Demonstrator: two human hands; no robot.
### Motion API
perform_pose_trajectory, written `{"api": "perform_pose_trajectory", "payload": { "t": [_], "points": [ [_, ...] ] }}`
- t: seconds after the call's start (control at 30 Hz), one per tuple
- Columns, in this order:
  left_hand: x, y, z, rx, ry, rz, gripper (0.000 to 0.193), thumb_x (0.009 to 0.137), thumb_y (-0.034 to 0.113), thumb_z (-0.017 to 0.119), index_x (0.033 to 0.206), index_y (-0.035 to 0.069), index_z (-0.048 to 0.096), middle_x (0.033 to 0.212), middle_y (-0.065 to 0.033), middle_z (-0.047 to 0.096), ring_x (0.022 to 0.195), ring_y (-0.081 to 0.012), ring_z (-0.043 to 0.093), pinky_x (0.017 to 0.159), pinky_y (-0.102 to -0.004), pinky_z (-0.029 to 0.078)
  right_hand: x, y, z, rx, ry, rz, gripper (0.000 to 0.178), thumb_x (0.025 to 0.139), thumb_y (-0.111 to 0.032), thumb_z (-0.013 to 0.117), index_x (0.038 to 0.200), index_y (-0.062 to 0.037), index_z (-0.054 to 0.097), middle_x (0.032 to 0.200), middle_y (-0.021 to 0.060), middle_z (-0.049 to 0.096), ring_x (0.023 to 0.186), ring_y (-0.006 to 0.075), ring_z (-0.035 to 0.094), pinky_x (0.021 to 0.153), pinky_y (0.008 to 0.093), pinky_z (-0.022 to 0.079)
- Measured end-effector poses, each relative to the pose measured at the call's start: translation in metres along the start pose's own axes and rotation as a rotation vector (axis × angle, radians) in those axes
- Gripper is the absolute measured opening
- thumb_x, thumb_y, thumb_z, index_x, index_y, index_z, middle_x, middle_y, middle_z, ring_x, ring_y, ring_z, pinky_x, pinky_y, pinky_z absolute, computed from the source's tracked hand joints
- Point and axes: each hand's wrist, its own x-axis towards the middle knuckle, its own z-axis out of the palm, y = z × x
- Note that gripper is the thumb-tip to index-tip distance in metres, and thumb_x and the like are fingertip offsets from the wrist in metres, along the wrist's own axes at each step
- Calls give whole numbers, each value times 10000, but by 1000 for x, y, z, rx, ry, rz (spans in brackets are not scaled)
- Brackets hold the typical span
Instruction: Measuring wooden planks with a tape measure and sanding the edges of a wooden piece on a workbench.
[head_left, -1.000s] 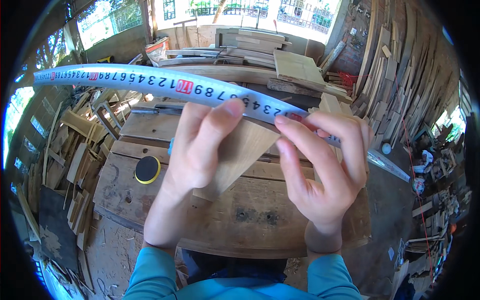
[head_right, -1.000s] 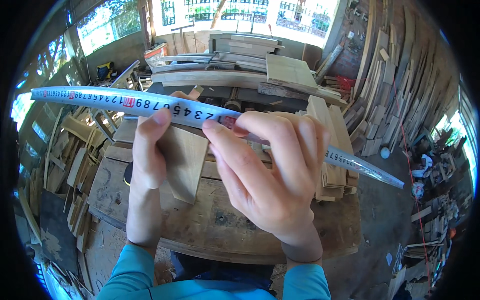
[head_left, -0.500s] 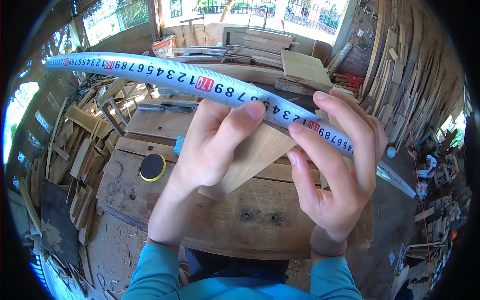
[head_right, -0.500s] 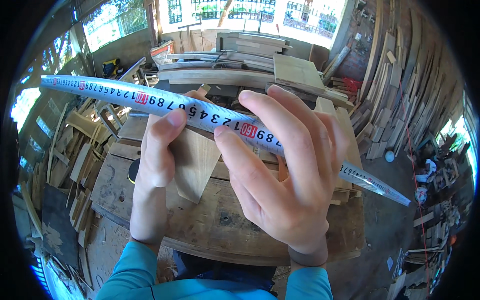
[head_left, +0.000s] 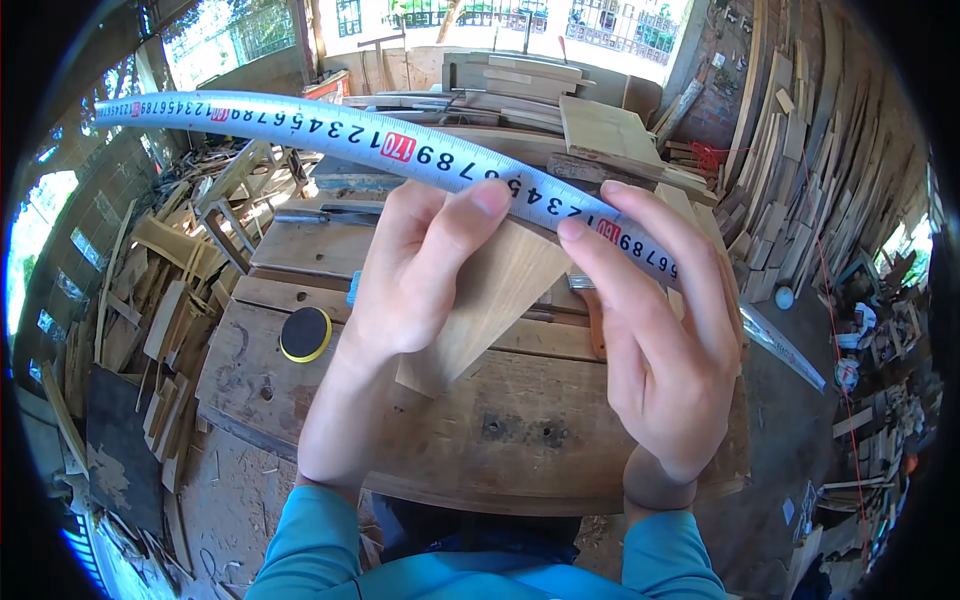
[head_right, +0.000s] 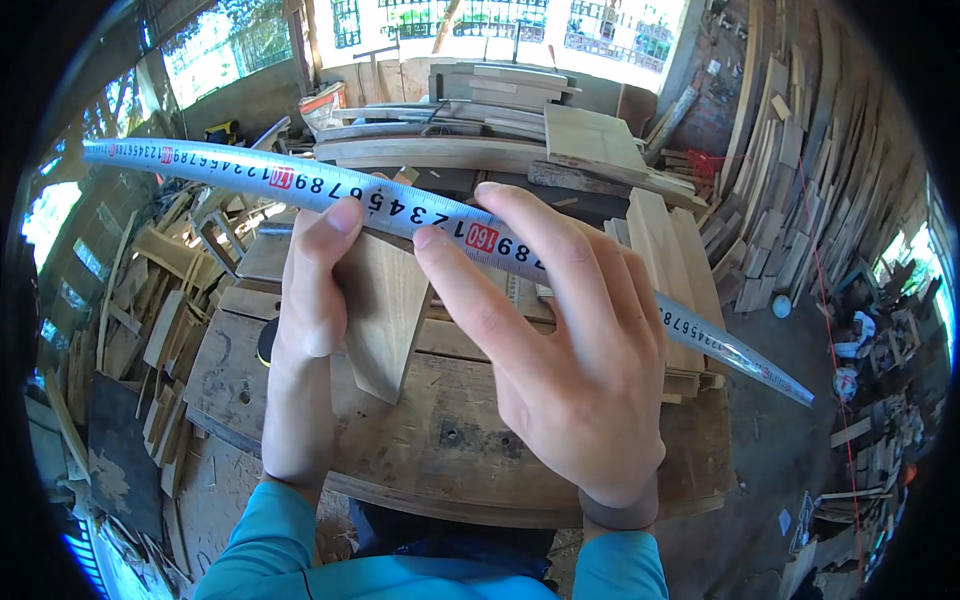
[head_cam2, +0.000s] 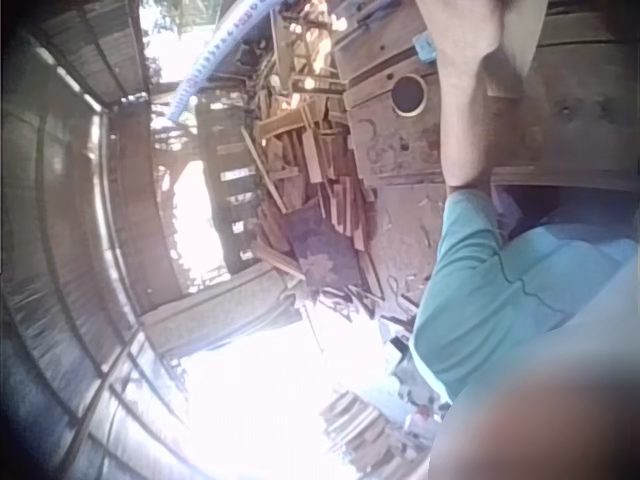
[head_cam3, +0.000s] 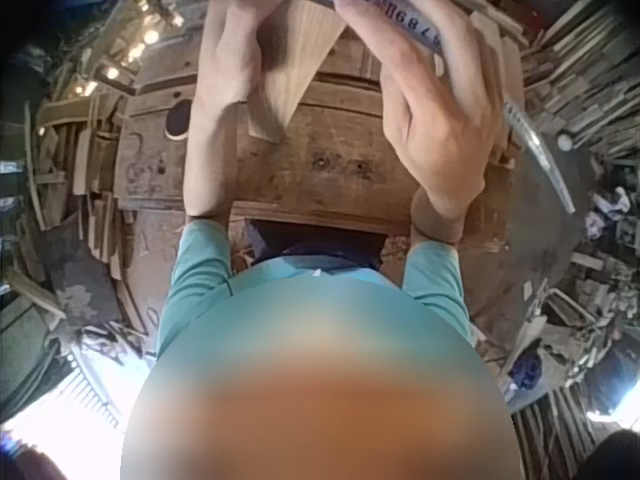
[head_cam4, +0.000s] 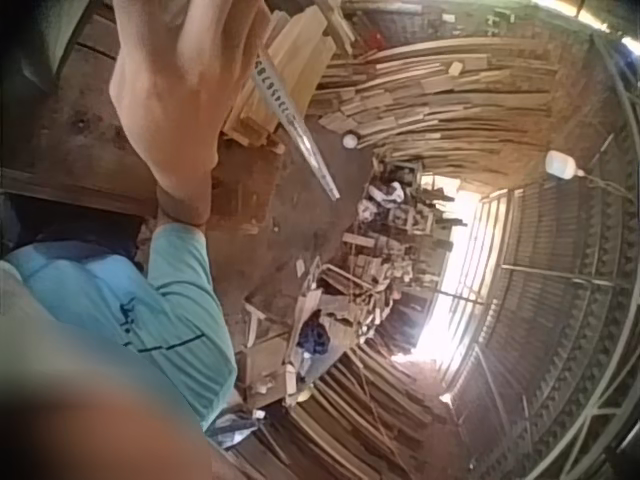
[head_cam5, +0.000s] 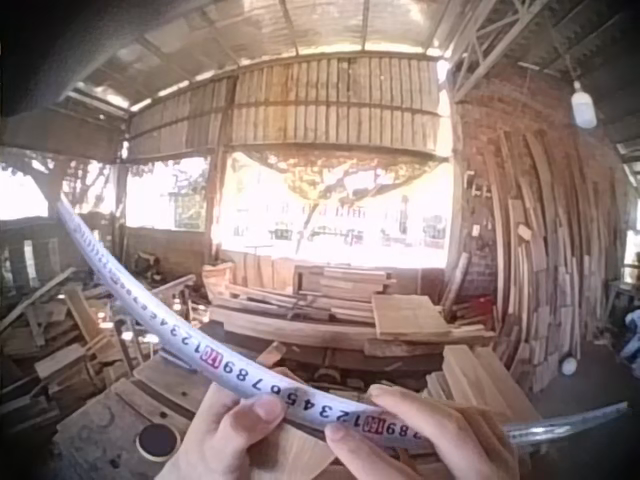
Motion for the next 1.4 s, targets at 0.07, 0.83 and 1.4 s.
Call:
{"api": "perform_pose_trajectory", "payload": {
  "t": [0.07,0.83,1.4],
  "points": [
    [2,-6,2,70,-20,45,475,1014,473,769,1021,-1,785,797,31,669,782,-54,552,663,-278,390,-3,3,-2,-8,-10,25,483,879,99,685,1297,-105,818,1353,182,705,1175,371,712,1010,454,563],
    [40,-60,-33,45,167,-30,503,1018,232,840,1338,23,514,1077,-185,815,877,-145,777,680,-249,579,-5,47,26,95,35,162,428,992,50,689,1390,-105,720,1279,111,716,956,272,772,786,382,617],
    [45,-53,-82,-515,987,88,483,1103,522,629,1324,117,488,1299,-84,596,1231,-218,585,1106,-434,466,-10,12,69,296,-95,154,420,953,115,668,1321,-64,764,1269,111,720,889,235,766,722,336,585]
  ]
}}
